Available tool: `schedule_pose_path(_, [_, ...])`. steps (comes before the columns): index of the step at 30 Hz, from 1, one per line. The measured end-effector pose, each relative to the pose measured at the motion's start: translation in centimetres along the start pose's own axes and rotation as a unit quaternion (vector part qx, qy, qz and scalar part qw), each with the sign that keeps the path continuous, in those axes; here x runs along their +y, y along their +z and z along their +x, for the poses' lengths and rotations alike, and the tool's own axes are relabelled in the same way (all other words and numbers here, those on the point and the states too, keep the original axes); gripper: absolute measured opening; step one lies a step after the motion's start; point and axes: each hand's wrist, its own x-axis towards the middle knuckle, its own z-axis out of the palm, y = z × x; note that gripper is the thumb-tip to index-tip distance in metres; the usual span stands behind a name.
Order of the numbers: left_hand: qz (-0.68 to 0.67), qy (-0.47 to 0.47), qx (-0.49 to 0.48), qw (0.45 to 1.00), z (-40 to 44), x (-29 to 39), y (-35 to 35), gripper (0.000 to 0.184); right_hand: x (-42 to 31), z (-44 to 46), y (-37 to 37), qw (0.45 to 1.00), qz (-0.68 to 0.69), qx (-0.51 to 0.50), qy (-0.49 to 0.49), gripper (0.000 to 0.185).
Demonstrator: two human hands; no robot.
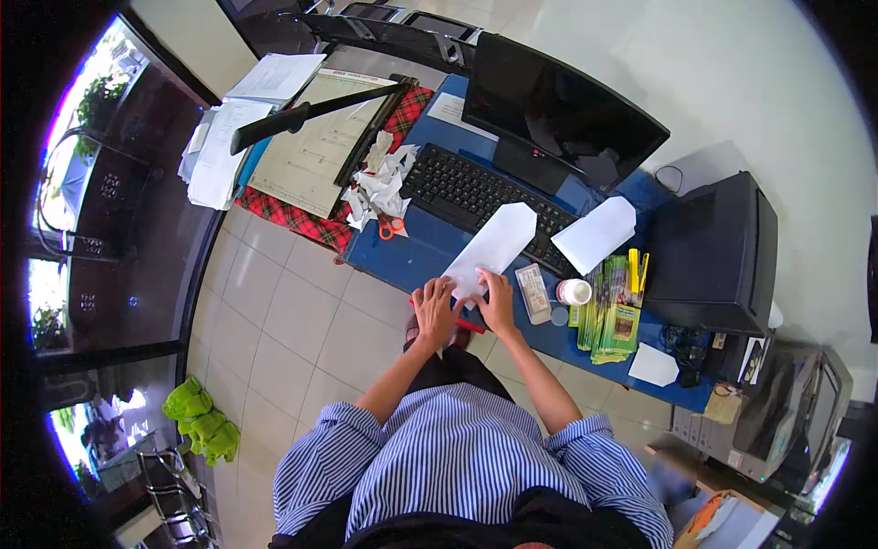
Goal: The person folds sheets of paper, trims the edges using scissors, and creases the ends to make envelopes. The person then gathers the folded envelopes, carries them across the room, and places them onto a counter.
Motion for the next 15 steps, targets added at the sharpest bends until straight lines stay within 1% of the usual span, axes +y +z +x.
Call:
schedule_pose_path(1, [-0.001, 0.001, 0.0, 1.0, -0.1, 0.2, 0.2, 0.036, 0.1, 0.0, -0.1, 1.0, -0.001, 0.001, 0.001, 0.061])
schedule_pose_path(5, [-0.01, -0.053, 0.009, 0.999, -0.4, 1.0, 1.0, 0.036, 0.4, -0.1, -0.3, 0.999, 0.029, 0.001, -0.016, 0.06])
schedule_pose_path(6, [-0.011, -0.052, 0.009, 0.999, -0.5, 1.1, 1.0, 0.036, 0.4, -0.1, -0.4, 0.999, 0.028, 0.001, -0.016, 0.06])
schedule_pose_path(10, [-0.045, -0.105, 0.006, 0.993, -0.5, 1.3, 1.2, 0.036, 0.6, -0.3, -0.3, 0.999, 0.045, 0.004, -0.01, 0.06])
schedule_pose_path(11, [-0.046, -0.103, 0.006, 0.994, -0.4, 1.4, 1.2, 0.036, 0.7, -0.3, -0.5, 0.999, 0.043, 0.007, -0.009, 0.06])
schedule_pose_path(15, [-0.083, -0.158, -0.001, 0.984, 0.0, 1.1, 1.1, 0.034, 0.5, -0.3, -0.4, 0.998, 0.058, -0.008, 0.013, 0.061])
